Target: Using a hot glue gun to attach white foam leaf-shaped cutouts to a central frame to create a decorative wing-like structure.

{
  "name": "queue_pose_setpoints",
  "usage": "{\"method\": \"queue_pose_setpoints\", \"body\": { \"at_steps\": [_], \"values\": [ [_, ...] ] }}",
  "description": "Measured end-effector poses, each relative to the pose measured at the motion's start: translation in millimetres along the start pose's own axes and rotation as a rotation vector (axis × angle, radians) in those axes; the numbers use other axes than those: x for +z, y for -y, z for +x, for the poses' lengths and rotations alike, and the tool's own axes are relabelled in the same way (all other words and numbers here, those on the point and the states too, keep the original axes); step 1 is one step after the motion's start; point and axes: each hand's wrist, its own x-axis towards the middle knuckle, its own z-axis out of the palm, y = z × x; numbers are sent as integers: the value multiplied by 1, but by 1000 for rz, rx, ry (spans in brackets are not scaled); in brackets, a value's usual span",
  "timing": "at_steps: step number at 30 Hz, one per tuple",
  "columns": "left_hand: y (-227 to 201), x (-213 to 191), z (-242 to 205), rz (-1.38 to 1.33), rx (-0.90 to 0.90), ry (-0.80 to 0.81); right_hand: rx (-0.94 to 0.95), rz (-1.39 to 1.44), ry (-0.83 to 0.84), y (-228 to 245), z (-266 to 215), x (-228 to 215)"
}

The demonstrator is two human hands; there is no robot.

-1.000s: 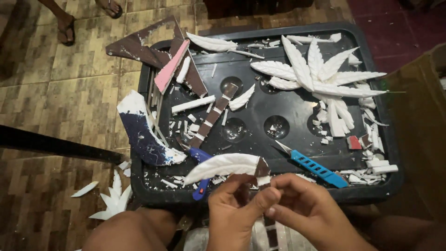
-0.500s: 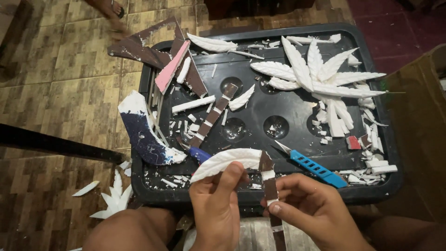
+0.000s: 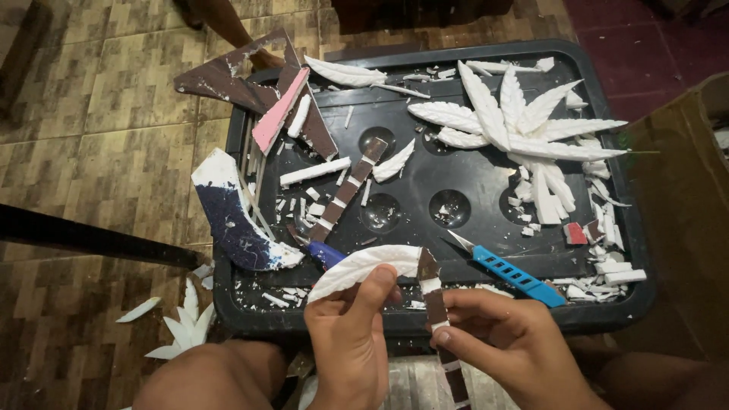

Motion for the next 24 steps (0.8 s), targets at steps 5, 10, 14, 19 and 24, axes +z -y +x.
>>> {"method": "queue_pose_setpoints", "body": {
  "at_steps": [5, 10, 14, 19, 24],
  "values": [
    [3, -2, 0, -28, -13, 15, -25, -28, -2, 1, 0, 0],
    [4, 3, 3, -3, -143, -1, 29, 44, 36, 6, 5, 0],
    [9, 7, 1, 219, -391, 149, 14, 12, -31, 2, 19, -7],
    [55, -17, -6, 314, -450, 268, 19, 20, -160, -7, 33, -13],
    [73, -28, -14, 511, -385, 311, 49, 38, -174, -10, 36, -21]
  ]
}}
